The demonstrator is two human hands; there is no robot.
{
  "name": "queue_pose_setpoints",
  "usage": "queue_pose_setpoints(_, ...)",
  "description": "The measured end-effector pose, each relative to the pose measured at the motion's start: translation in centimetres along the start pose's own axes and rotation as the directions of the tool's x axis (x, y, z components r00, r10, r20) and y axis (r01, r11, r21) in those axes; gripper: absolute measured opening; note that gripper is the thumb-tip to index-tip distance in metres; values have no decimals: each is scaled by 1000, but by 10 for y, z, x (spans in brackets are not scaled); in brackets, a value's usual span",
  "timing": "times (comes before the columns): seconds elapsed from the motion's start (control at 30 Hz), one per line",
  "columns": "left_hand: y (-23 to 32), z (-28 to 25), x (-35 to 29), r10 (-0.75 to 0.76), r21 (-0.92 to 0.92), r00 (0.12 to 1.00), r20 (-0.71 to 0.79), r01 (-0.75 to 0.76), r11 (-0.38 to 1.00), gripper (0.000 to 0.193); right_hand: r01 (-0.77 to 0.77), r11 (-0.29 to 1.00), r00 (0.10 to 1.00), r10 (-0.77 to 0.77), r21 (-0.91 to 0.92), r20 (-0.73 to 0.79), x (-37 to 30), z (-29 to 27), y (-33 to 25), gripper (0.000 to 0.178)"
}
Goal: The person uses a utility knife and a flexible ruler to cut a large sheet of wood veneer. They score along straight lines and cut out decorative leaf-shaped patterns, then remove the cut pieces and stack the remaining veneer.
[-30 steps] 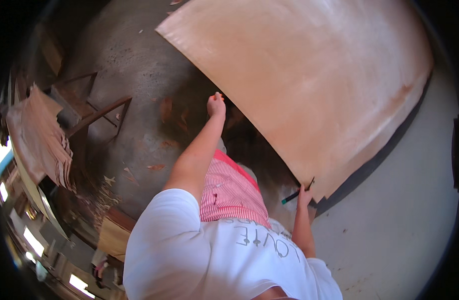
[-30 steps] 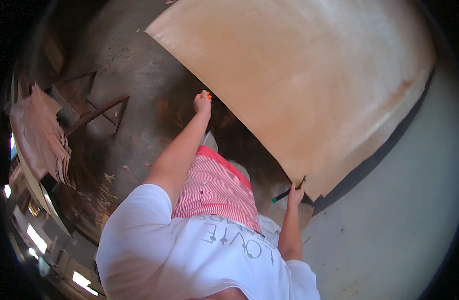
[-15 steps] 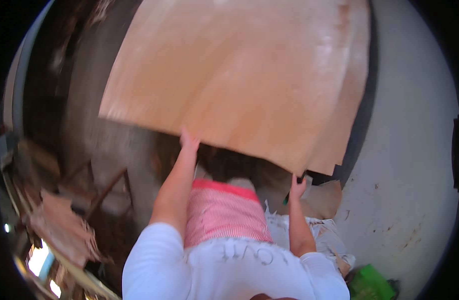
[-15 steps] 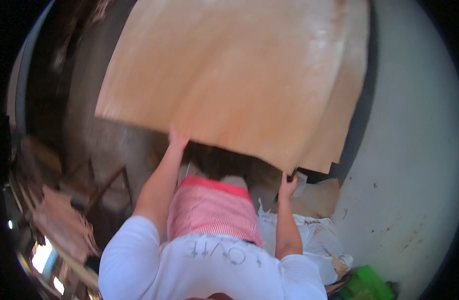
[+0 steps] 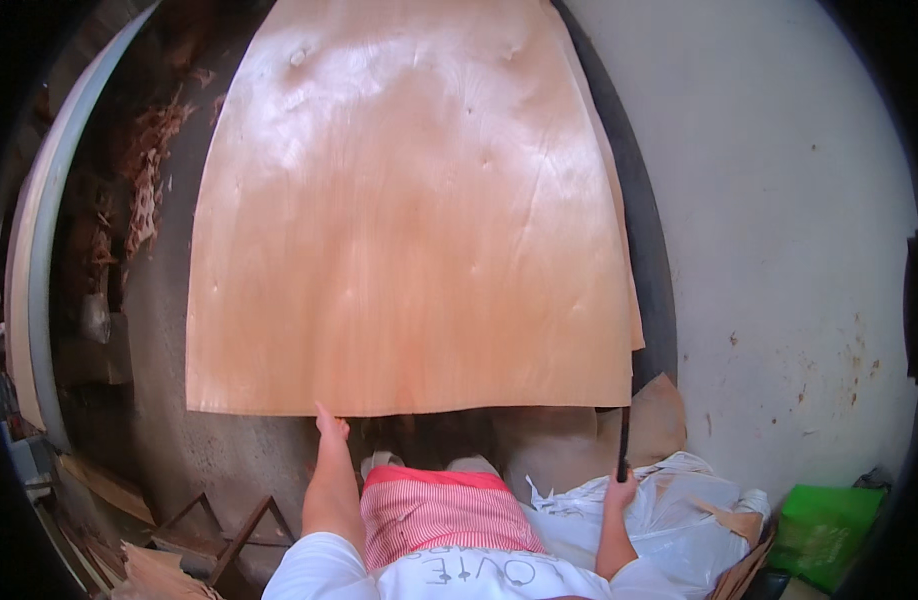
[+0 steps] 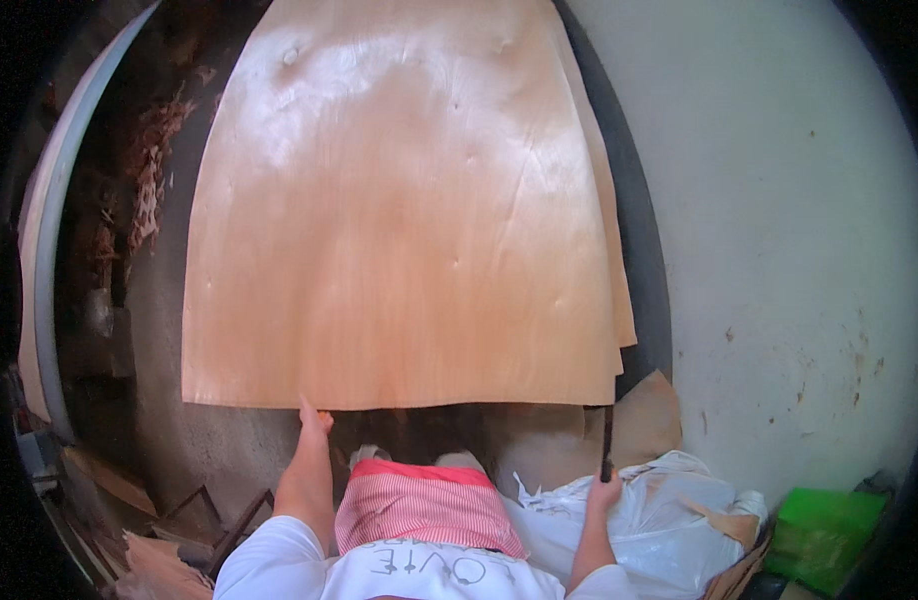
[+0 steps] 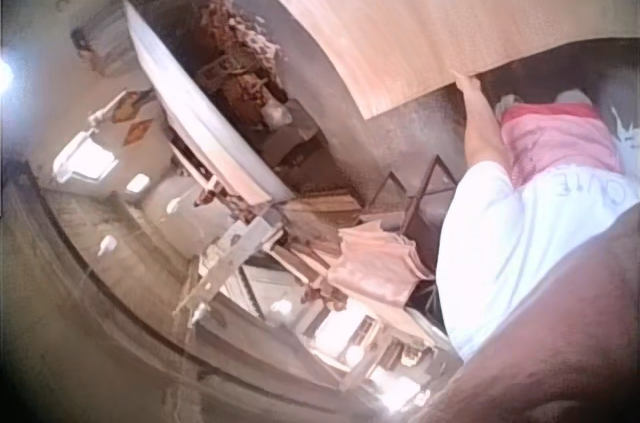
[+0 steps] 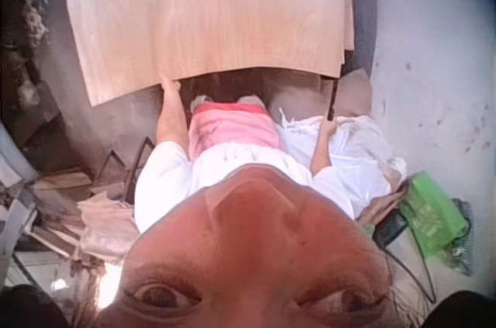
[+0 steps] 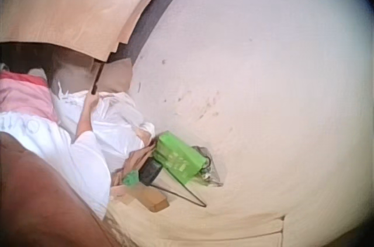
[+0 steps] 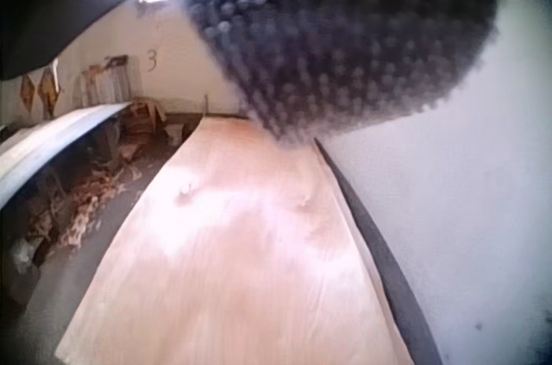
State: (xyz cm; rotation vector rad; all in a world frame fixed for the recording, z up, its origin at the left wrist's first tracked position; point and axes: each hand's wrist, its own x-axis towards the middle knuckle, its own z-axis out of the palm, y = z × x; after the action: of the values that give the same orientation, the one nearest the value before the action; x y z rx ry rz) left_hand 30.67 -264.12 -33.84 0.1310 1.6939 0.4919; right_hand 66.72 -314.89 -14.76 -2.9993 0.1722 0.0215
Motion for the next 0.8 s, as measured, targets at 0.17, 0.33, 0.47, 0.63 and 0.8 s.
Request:
queue_pose_setpoints(0.17,-31,10,-32,50,377,974,-220,38,925,69,66,996,992,-72,-61,-106,21,-63,16,20)
queue_pose_setpoints(0.33,-56,-2,-39,451,777,873,184,-410,478,52,174,983,978,-179,-55,-106,40,-82,20,22)
queue_pose_setpoints(0.47,-19,38,-156,404,832,782,474,-548,85,53,151,988,980,-152,-12,-128,37,-70,4,25)
queue_pose_setpoints(0.63,-21,11,-208,255,685,661,706,-728,-9,45,226,967,974,-224,117,-28,40,-36,-43,28)
queue_pose_setpoints(0.8,-50,-21,-256,-187,718,695,695,-686,120,57,259,947,959,-275,191,65,21,-21,-107,33)
